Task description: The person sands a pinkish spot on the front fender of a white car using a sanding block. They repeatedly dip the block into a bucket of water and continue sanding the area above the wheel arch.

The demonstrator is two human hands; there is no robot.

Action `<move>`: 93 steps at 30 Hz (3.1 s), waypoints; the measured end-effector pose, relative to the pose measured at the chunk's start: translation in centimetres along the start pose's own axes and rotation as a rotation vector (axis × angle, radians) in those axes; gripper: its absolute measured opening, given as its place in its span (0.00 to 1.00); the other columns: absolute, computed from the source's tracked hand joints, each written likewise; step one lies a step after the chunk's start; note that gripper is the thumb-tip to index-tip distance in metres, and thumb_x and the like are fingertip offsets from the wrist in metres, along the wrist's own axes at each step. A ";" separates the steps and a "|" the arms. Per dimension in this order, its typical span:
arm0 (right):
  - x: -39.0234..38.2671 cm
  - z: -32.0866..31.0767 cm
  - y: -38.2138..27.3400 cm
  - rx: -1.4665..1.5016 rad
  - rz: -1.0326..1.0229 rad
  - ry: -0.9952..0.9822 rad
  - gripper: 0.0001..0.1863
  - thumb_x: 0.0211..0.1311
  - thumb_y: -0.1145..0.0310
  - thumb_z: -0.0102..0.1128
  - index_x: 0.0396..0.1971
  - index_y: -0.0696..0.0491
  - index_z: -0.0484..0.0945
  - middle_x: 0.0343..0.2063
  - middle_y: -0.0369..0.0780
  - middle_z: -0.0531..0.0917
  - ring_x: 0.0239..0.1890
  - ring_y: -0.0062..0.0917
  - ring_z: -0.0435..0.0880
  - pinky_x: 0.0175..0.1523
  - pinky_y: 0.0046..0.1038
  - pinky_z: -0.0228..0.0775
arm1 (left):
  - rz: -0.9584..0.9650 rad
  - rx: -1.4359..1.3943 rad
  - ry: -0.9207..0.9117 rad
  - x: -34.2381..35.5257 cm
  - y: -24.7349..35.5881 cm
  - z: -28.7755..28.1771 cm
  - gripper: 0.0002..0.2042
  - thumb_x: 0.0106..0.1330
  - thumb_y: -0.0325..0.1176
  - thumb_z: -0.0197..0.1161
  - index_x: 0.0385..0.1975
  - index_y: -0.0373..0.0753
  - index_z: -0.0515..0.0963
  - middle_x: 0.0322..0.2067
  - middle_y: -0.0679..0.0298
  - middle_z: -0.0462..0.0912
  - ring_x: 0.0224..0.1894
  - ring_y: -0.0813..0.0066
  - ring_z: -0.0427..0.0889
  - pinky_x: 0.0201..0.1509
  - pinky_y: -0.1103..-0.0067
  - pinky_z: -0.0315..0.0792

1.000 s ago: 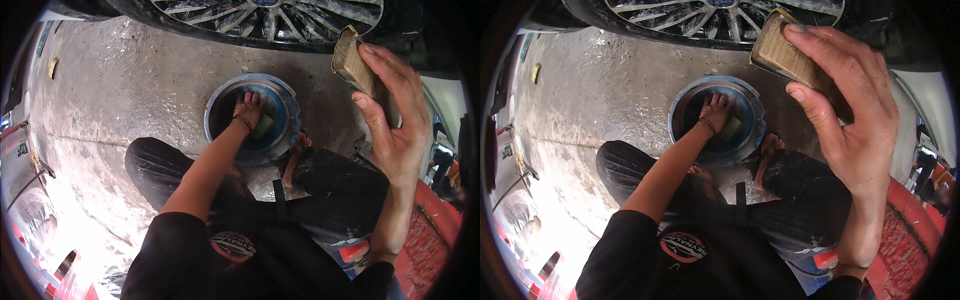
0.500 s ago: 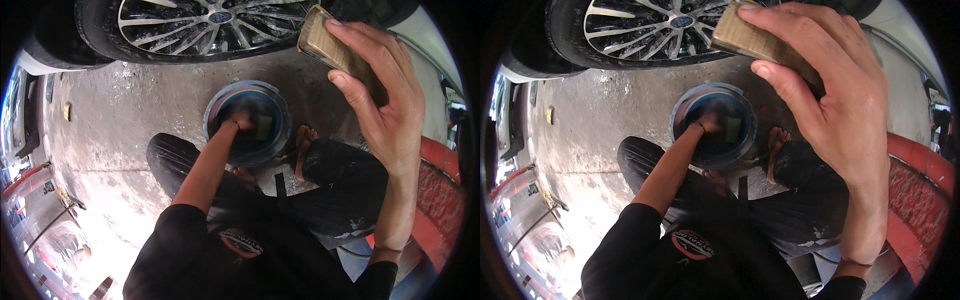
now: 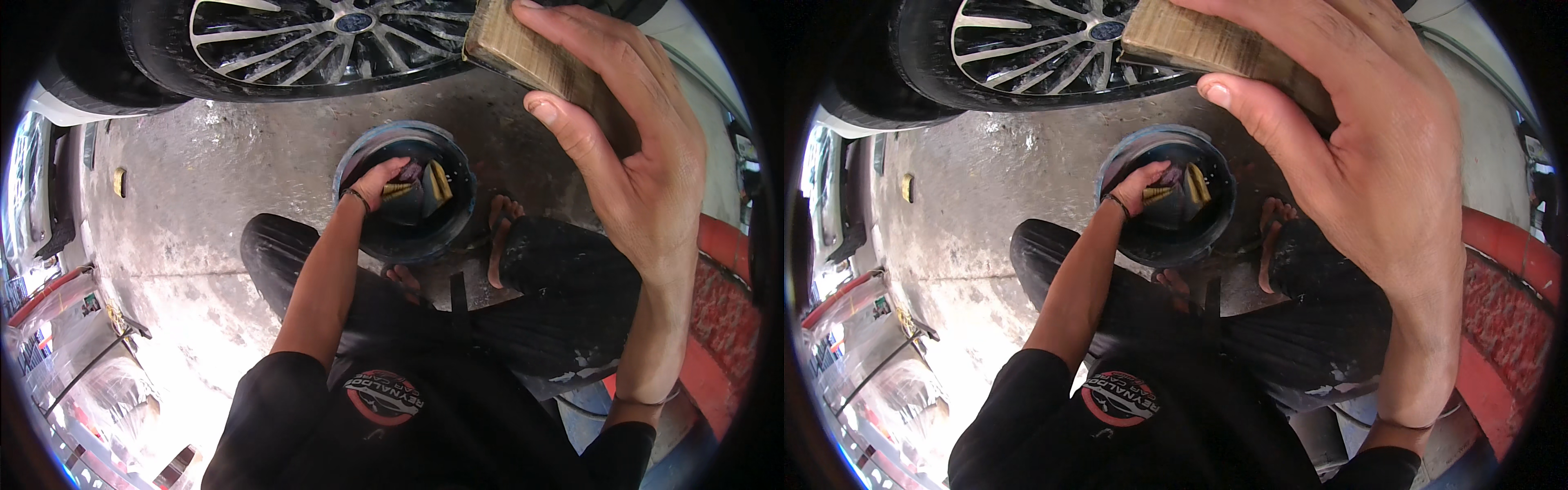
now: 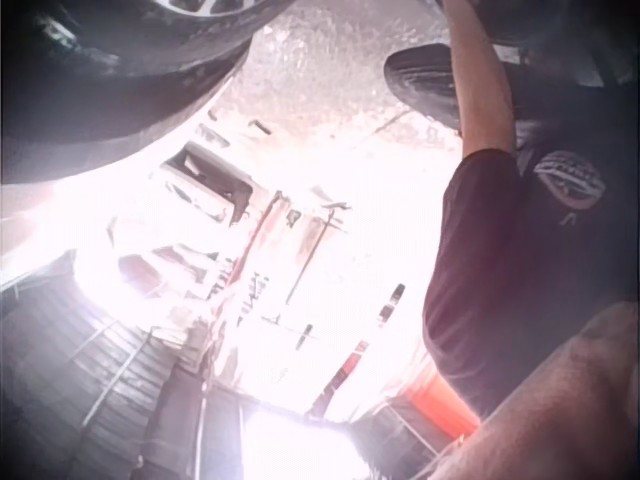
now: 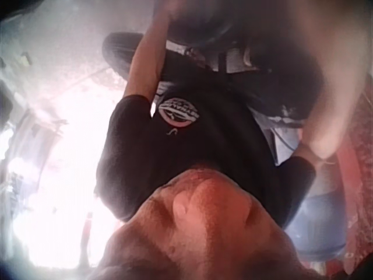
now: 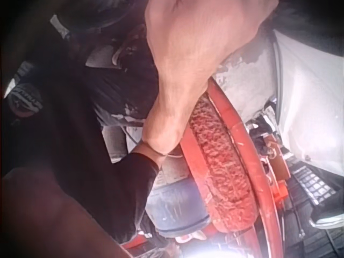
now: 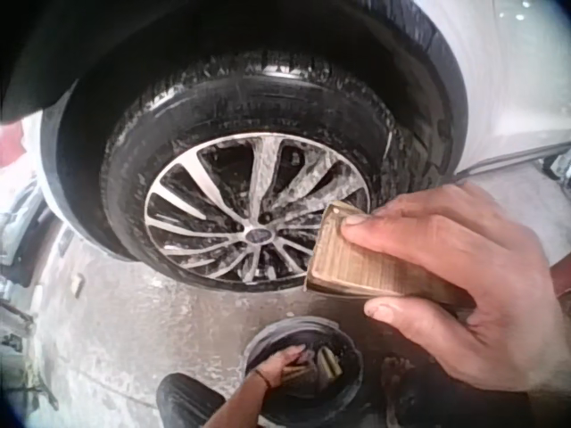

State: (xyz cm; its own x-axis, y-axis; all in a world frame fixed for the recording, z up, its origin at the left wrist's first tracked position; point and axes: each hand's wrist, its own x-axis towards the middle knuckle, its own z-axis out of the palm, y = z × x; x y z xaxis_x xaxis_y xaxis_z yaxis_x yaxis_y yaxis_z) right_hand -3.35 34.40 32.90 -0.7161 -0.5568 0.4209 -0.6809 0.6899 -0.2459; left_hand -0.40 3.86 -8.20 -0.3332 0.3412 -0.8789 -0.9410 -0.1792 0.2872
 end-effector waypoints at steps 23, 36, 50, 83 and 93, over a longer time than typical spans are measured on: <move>0.0 -1.0 -0.7 -0.055 0.037 -0.034 0.25 0.71 0.70 0.77 0.66 0.56 0.86 0.63 0.44 0.89 0.70 0.38 0.85 0.74 0.39 0.76 | 0.641 1.664 0.946 11.9 -9.3 -2.0 0.58 0.69 0.62 0.69 0.88 0.34 0.47 0.61 0.36 0.86 0.64 0.41 0.87 0.72 0.59 0.79; -1.3 -0.9 -0.9 -0.052 0.176 0.006 0.26 0.68 0.70 0.78 0.65 0.53 0.87 0.62 0.44 0.89 0.67 0.37 0.85 0.71 0.39 0.77 | 0.573 2.010 0.300 12.1 -6.5 -6.0 0.43 0.73 0.47 0.66 0.84 0.32 0.59 0.64 0.39 0.84 0.64 0.41 0.87 0.73 0.53 0.77; -2.3 1.2 -0.4 0.023 0.219 0.081 0.27 0.65 0.62 0.80 0.63 0.47 0.85 0.56 0.43 0.85 0.58 0.41 0.82 0.61 0.46 0.77 | 0.281 1.613 0.138 11.1 -4.9 -5.9 0.29 0.71 0.34 0.67 0.73 0.39 0.79 0.72 0.42 0.80 0.76 0.43 0.77 0.80 0.59 0.72; 1.2 2.8 -0.5 0.006 0.158 -0.063 0.25 0.66 0.72 0.78 0.64 0.50 0.89 0.59 0.43 0.89 0.59 0.37 0.86 0.65 0.38 0.79 | 0.553 1.452 -0.145 -10.1 5.3 -0.2 0.27 0.78 0.40 0.69 0.69 0.30 0.76 0.64 0.40 0.84 0.69 0.42 0.82 0.72 0.61 0.75; 2.9 5.0 -0.7 0.067 0.071 -0.064 0.26 0.67 0.69 0.78 0.65 0.47 0.89 0.58 0.43 0.90 0.58 0.38 0.87 0.65 0.37 0.78 | 0.554 1.075 -0.254 -12.8 5.8 -3.0 0.24 0.84 0.38 0.67 0.72 0.33 0.75 0.57 0.59 0.90 0.58 0.73 0.80 0.67 0.71 0.75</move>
State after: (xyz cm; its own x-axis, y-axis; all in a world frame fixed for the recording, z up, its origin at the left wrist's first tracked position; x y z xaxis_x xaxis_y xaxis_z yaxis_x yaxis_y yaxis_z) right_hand -5.74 30.01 29.94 -0.7699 -0.5375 0.3439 -0.6352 0.6973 -0.3321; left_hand -1.40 -4.32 3.60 -0.5915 0.6516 -0.4750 -0.2001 0.4520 0.8693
